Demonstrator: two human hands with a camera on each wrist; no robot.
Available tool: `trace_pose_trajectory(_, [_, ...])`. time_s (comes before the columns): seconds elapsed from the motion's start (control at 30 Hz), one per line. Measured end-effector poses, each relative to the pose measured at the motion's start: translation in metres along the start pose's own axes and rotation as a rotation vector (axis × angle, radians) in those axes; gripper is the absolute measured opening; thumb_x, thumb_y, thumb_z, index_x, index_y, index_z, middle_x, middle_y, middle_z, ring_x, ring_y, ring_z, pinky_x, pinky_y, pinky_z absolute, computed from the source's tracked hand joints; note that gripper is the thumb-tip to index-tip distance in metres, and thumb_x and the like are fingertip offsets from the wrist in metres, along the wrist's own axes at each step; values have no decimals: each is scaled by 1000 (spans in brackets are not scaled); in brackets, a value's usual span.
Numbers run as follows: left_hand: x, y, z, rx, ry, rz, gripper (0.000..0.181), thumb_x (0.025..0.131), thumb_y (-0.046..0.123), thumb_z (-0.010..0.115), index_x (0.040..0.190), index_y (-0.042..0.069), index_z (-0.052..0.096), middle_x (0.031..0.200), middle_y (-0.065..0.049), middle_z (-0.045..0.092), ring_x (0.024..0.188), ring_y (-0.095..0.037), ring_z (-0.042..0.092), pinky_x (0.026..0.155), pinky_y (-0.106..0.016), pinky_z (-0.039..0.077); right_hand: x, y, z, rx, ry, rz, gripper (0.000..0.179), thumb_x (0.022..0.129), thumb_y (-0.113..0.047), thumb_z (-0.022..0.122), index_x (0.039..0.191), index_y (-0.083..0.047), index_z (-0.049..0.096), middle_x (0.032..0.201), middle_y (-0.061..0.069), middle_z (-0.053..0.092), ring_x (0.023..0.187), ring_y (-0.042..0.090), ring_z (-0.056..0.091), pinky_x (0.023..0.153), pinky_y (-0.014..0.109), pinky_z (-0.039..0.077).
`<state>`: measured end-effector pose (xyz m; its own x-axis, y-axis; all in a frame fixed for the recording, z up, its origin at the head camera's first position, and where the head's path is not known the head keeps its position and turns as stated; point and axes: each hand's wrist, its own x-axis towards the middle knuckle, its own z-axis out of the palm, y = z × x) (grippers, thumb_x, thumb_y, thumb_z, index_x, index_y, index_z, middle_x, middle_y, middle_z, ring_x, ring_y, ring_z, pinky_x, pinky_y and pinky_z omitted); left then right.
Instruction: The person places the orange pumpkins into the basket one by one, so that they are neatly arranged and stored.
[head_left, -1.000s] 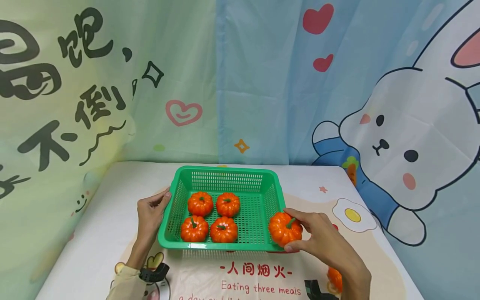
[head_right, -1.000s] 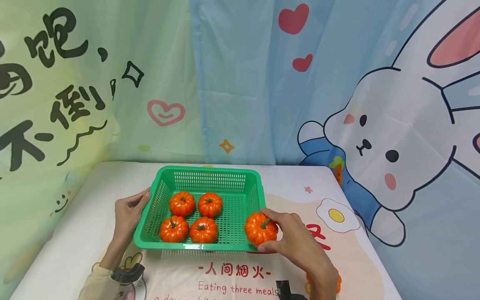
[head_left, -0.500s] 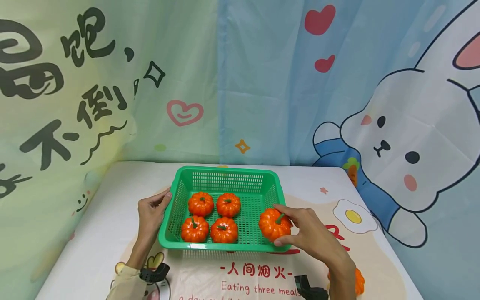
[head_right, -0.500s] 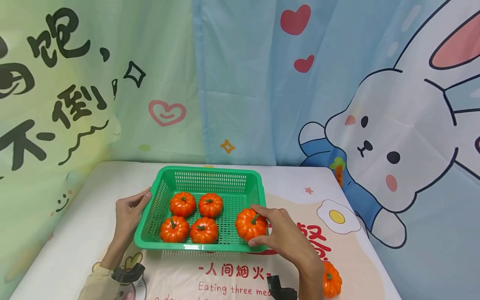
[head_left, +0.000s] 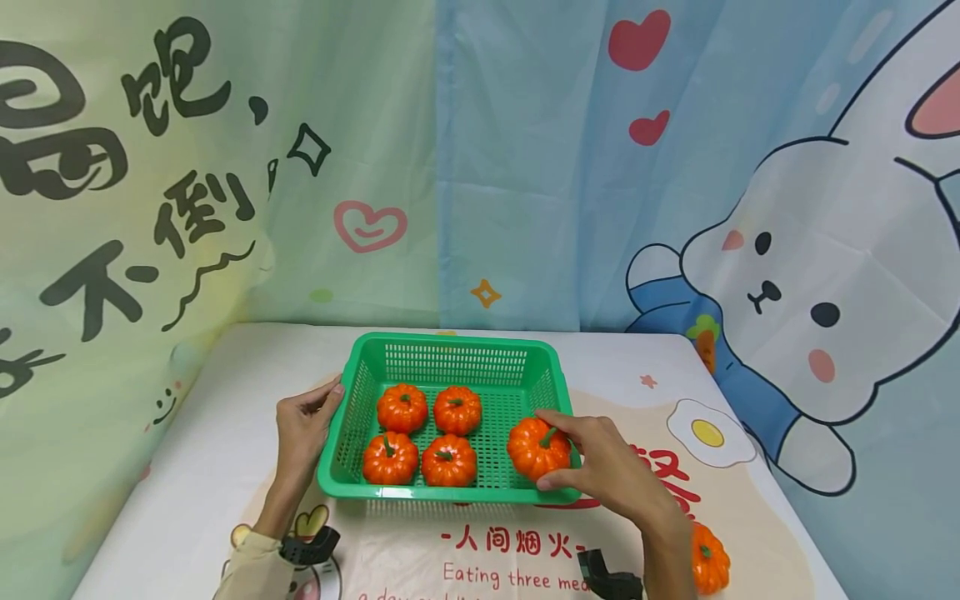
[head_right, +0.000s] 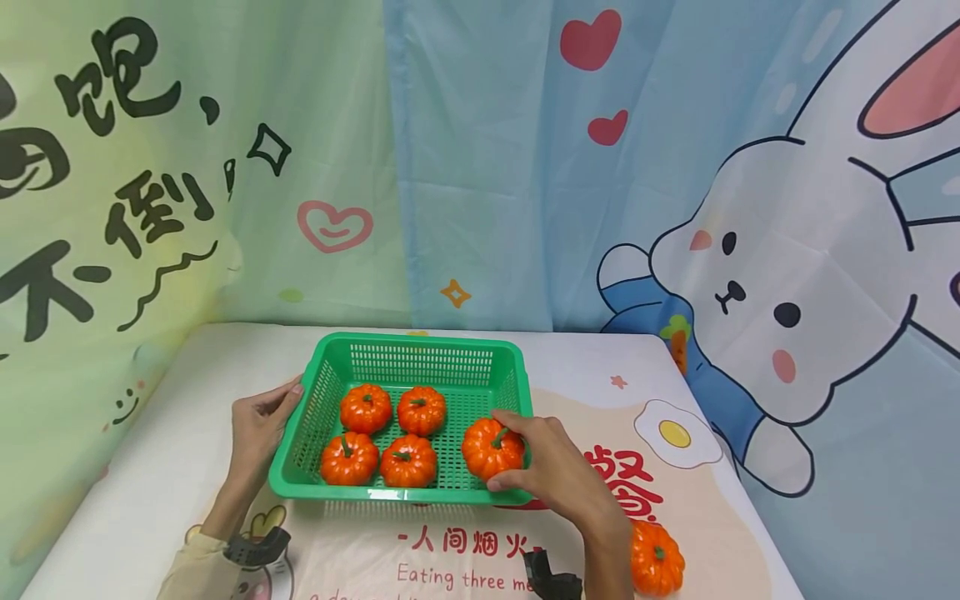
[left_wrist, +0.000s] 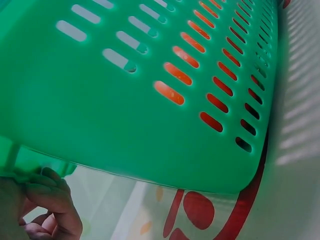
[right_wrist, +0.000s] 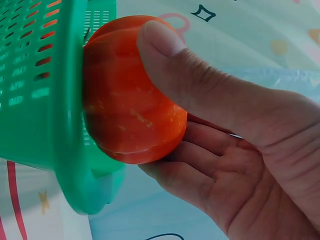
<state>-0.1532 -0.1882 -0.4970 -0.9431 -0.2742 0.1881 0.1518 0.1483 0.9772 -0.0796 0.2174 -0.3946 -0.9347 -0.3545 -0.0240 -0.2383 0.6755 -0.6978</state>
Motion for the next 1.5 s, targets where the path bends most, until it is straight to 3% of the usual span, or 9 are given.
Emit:
trace_pose_trajectory(0.6, [1,0,0,1,0,12,28,107,13,72,130,-2,78,123,-33,76,74,3,72,64,-15,62,17,13,11,-11,-17,-55,83,83,-24,97,154,-2,61,142,14,72,126,28,67,109,55,60])
trace_pose_trajectory(1.0, [1,-1,0,0,0,9,28,107,14,72,130,-1,78,124,-32,77,75,3,71,63,-15,62,27,18,18,15,-49,-37,82,84,-24,97,155,-3,60,139,10,73,123,25,66,109,50,61])
trace_pose_trajectory(1.5, [1,-2,0,-5,-5,20,29,107,13,71,131,-2,77,126,-30,76,77,4,73,66,-15,63,41,21,29,-78,-55,-67,80,79,-21,100,149,1,66,139,11,75,119,24,68,105,48,63])
